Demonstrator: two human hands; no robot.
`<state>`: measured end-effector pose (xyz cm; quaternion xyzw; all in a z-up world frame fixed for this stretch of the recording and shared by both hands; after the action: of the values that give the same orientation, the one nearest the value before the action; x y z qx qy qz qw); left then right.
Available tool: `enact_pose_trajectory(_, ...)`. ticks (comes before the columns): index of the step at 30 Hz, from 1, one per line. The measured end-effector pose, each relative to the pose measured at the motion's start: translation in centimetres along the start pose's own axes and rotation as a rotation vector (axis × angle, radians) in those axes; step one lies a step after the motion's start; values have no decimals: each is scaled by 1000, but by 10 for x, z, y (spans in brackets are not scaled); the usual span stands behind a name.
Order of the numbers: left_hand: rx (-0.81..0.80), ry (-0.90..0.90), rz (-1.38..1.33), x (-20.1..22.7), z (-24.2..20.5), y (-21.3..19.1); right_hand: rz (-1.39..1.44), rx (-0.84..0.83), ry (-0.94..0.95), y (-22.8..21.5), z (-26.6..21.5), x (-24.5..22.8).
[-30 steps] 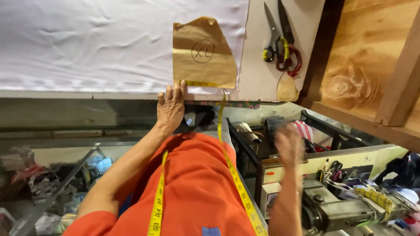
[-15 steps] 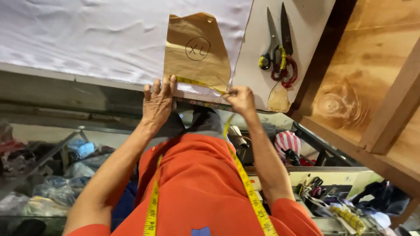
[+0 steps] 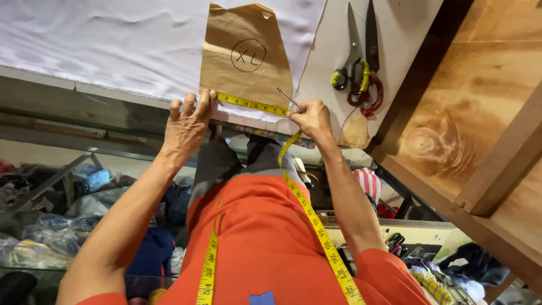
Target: The person measures a brown paper pattern labeled 'XL' placed on a white fabric using a yellow tape measure and a pen. They mark measurements on the pattern and adjust the fabric and pattern on the table throughout the process.
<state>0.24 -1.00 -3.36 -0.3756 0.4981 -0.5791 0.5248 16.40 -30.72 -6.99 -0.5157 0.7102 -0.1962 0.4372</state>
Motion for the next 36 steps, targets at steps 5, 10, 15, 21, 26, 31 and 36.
enact_pose_trajectory(5,3,-14,-26,0,0,-2,-3,-5,25,-7,-10,-8)
enact_pose_trajectory(10,11,-9,-30,-1,1,-1,18,-24,17,-3,-7,-3)
enact_pose_trajectory(15,1,-9,-43,-1,3,-3,30,-21,22,3,-3,5)
enact_pose_trajectory(21,3,-12,-61,-2,1,1,36,-29,36,2,-4,6)
enact_pose_trajectory(26,15,-12,-58,-1,0,3,21,-32,45,1,-4,5)
enact_pose_trajectory(31,-7,-59,2,5,2,-4,2,-15,60,5,-2,7)
enact_pose_trajectory(36,-24,-129,26,19,4,-3,-3,-22,63,0,-7,-1)
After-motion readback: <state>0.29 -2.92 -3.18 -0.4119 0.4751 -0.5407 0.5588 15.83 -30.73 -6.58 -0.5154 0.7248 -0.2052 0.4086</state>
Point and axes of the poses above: each hand's wrist, its own z-axis towards the middle knuckle, its own y-axis out of the palm, x = y × z, the point moved 3 cm from there along z, towards the middle knuckle, and after that the axes turned 9 degrees about x, right-handed, at the moved point
